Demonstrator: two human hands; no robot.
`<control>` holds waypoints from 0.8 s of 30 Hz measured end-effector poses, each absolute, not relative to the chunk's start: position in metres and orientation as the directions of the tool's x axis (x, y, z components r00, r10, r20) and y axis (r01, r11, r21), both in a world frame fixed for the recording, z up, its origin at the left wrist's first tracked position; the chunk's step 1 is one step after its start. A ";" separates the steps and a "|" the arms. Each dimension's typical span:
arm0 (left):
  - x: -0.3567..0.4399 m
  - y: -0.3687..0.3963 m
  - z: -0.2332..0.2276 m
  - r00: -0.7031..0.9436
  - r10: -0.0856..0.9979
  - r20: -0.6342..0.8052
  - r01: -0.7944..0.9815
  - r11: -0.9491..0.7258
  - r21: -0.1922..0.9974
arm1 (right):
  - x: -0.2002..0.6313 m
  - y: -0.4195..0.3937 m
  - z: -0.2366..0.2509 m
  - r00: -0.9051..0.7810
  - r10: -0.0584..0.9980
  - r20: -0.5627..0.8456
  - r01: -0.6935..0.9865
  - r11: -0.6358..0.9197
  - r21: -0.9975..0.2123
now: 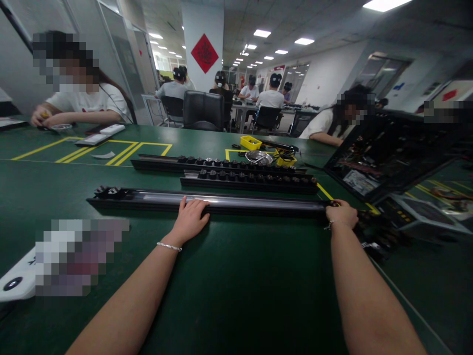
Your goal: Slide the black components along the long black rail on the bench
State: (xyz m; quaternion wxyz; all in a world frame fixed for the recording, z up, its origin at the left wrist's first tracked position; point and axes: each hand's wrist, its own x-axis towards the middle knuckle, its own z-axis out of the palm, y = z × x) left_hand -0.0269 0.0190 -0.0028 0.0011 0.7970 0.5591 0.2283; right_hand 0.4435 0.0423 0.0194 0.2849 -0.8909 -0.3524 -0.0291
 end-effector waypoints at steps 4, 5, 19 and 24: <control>-0.027 0.019 -0.003 0.270 0.892 0.363 0.887 -0.377 0.266 | 0.441 0.041 0.026 0.808 0.557 0.190 0.566 -0.645 -0.514; -0.027 0.019 -0.003 0.270 0.892 0.362 0.887 -0.377 0.268 | 0.440 0.041 0.027 0.814 0.552 0.180 0.555 -0.650 -0.519; -0.026 0.020 -0.003 0.267 0.898 0.349 0.890 -0.369 0.268 | 0.446 0.044 0.033 0.833 0.542 0.111 0.511 -0.678 -0.528; -0.027 0.019 -0.003 0.258 0.894 0.366 0.890 -0.367 0.271 | 0.462 0.039 0.034 0.852 0.513 0.104 0.489 -0.709 -0.509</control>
